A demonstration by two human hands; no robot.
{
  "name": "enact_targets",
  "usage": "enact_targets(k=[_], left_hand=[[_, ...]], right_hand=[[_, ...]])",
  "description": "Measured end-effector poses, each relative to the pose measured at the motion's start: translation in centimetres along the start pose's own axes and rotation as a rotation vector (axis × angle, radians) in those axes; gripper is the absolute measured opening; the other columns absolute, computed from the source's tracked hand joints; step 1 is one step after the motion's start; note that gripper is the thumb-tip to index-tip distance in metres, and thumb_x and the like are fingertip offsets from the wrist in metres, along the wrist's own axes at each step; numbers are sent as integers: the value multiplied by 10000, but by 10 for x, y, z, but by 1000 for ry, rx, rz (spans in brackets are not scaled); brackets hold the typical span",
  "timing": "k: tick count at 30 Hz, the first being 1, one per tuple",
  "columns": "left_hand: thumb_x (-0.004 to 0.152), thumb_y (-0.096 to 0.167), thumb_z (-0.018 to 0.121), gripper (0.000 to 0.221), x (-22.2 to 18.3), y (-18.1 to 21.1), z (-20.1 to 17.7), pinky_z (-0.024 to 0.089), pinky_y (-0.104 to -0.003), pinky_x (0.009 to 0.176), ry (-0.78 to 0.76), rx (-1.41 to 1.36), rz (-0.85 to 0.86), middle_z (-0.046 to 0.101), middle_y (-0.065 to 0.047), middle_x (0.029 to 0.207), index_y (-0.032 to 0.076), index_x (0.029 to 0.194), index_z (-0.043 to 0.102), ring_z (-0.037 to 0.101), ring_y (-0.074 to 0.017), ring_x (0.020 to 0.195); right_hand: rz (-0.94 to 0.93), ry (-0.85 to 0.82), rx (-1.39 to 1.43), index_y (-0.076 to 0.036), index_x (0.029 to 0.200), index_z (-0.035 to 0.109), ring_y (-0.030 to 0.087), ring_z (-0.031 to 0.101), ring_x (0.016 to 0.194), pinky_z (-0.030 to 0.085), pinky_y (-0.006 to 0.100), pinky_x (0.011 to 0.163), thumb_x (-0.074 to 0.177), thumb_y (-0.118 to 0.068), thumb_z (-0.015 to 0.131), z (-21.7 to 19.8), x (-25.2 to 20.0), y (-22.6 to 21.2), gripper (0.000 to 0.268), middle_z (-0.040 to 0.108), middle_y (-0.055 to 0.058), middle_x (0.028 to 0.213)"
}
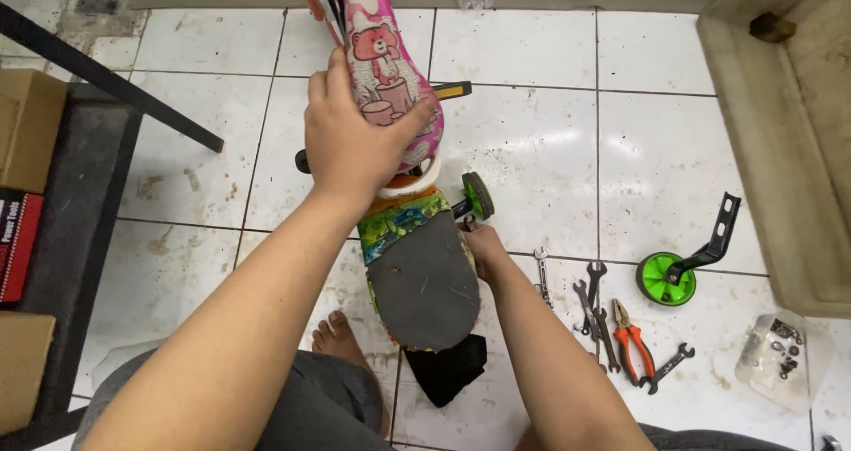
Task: The person kneels on the floor holding a small children's bicycle steady and uses a wrench to tighten the training-wheel mounting bracket on the rear axle, then lifts and repositions the bike to check the wheel and bracket fit.
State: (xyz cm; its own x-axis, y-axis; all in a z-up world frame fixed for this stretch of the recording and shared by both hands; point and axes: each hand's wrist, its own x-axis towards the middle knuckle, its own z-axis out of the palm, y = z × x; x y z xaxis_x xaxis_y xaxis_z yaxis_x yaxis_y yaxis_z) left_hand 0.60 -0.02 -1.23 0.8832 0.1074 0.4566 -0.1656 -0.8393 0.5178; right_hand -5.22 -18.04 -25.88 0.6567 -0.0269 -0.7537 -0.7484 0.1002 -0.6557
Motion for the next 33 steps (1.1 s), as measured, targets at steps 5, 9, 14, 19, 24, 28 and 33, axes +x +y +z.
enact_targets(k=[5, 9, 14, 19, 24, 28, 33], left_hand=[[813, 598, 878, 1000, -3, -6, 7, 564, -445, 810, 22, -20, -38, 599, -202, 1173, -37, 1460, 458, 670, -360, 941], [798, 686, 819, 1056, -2, -5, 12, 573, -440, 748, 11, 0, -91, 578, -198, 1216, -20, 1484, 438, 653, -370, 962], [772, 625, 852, 1027, -2, -4, 11, 588, -419, 708, 20, -50, -112, 580, -186, 1201, 4, 1479, 438, 649, -352, 944], [760, 607, 856, 1038, -3, -5, 13, 593, -438, 681, 25, -71, -125, 589, -188, 1188, 3, 1488, 430, 651, -357, 922], [751, 616, 841, 1034, -1, -5, 19, 594, -408, 666, 38, -84, -126, 577, -173, 1190, 10, 1485, 435, 646, -341, 919], [742, 637, 830, 1063, 1, -4, 20, 608, -397, 655, 8, -69, -158, 571, -190, 1231, 13, 1499, 422, 643, -347, 977], [765, 635, 815, 1055, 1, -5, 21, 623, -365, 597, 4, -90, -136, 559, -202, 1259, 4, 1502, 400, 658, -362, 994]], right_hand=[[-104, -20, -45, 89, 1074, 709, 186, 636, 706, 508, 321, 600, 854, -120, 751, 3, 15, 24, 307, 719, 173, 863], [-122, -16, -71, 84, 1086, 709, 188, 639, 719, 511, 321, 612, 861, -129, 743, 23, 13, 20, 312, 722, 172, 877], [-126, 0, -111, 78, 1101, 708, 190, 644, 736, 514, 322, 628, 871, -141, 733, 35, 4, 28, 319, 725, 171, 894], [-128, 6, -143, 72, 1116, 708, 193, 648, 753, 517, 322, 643, 880, -153, 723, 49, -1, 38, 326, 728, 170, 911], [-129, 18, -176, 66, 1131, 707, 196, 653, 770, 520, 323, 658, 889, -165, 713, 47, -3, 50, 334, 732, 169, 928], [-132, 20, -212, 61, 1143, 707, 198, 656, 783, 523, 323, 671, 897, -174, 705, 4, 5, 75, 340, 734, 169, 942], [-135, 30, -224, 55, 1158, 706, 200, 661, 800, 526, 324, 686, 906, -186, 695, -9, -12, 96, 348, 737, 168, 959]])
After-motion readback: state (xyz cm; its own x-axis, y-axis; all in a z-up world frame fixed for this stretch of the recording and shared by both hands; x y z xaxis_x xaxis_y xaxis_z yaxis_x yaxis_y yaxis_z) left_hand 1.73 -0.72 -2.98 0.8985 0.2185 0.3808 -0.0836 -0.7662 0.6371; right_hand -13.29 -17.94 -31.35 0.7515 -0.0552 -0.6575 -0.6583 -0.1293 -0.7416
